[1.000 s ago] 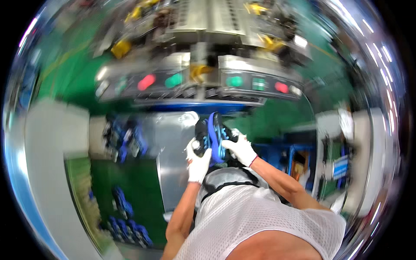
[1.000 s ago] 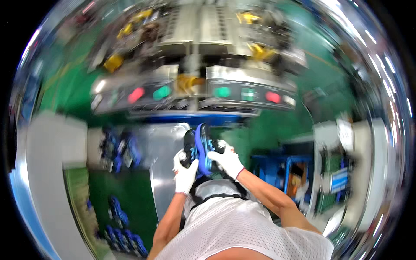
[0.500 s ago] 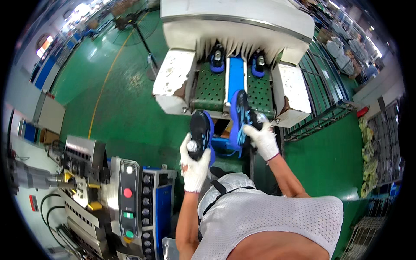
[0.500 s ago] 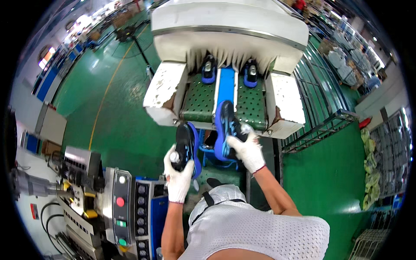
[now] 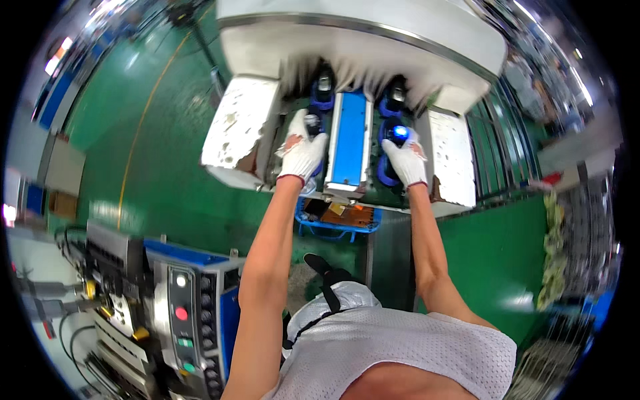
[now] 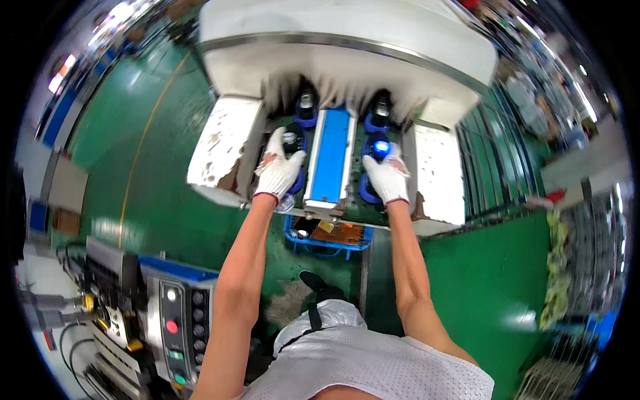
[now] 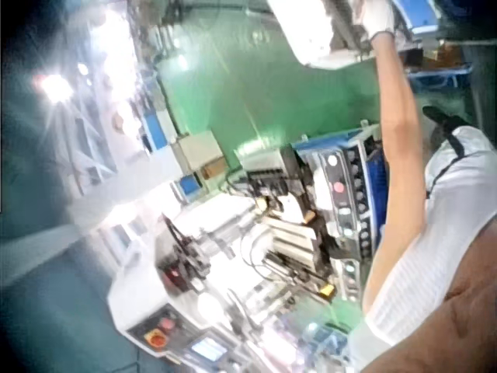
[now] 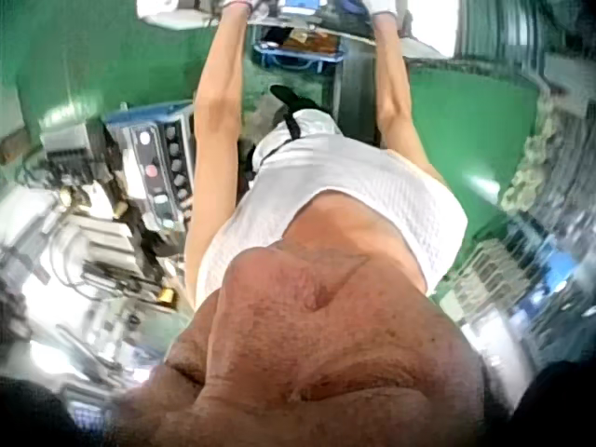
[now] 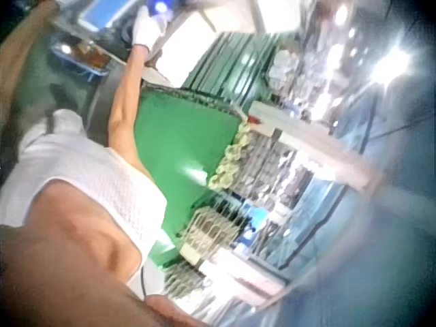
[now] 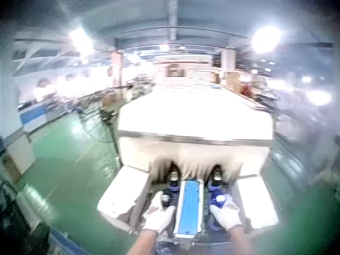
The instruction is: The person places blue and black shoe components into an industrial press machine and then moves them onto a conveyor belt.
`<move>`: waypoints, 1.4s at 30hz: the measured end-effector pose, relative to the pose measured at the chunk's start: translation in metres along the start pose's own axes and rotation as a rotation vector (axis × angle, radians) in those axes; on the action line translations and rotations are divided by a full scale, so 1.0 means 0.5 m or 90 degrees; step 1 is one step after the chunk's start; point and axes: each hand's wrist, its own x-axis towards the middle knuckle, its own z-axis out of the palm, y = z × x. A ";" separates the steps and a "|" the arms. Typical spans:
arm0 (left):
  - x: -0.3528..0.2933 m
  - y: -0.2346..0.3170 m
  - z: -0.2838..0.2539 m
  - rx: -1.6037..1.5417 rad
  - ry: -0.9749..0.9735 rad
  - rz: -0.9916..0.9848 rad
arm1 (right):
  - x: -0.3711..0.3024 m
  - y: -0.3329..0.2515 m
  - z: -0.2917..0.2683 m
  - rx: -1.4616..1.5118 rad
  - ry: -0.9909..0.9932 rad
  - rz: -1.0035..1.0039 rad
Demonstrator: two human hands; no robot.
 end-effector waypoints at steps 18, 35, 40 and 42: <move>-1.757 -0.115 -0.264 0.052 0.835 -0.954 | -0.950 -0.192 0.488 0.132 -1.004 -0.653; -2.314 0.248 0.449 0.221 1.231 -1.696 | -1.122 -0.213 0.584 -0.797 -0.749 -1.112; -2.297 0.279 0.467 0.234 1.121 -1.645 | -1.324 -0.174 0.526 -0.623 -1.014 -1.074; -2.249 0.284 0.368 0.328 1.175 -1.525 | -1.428 -0.136 0.469 -0.524 -1.137 -1.093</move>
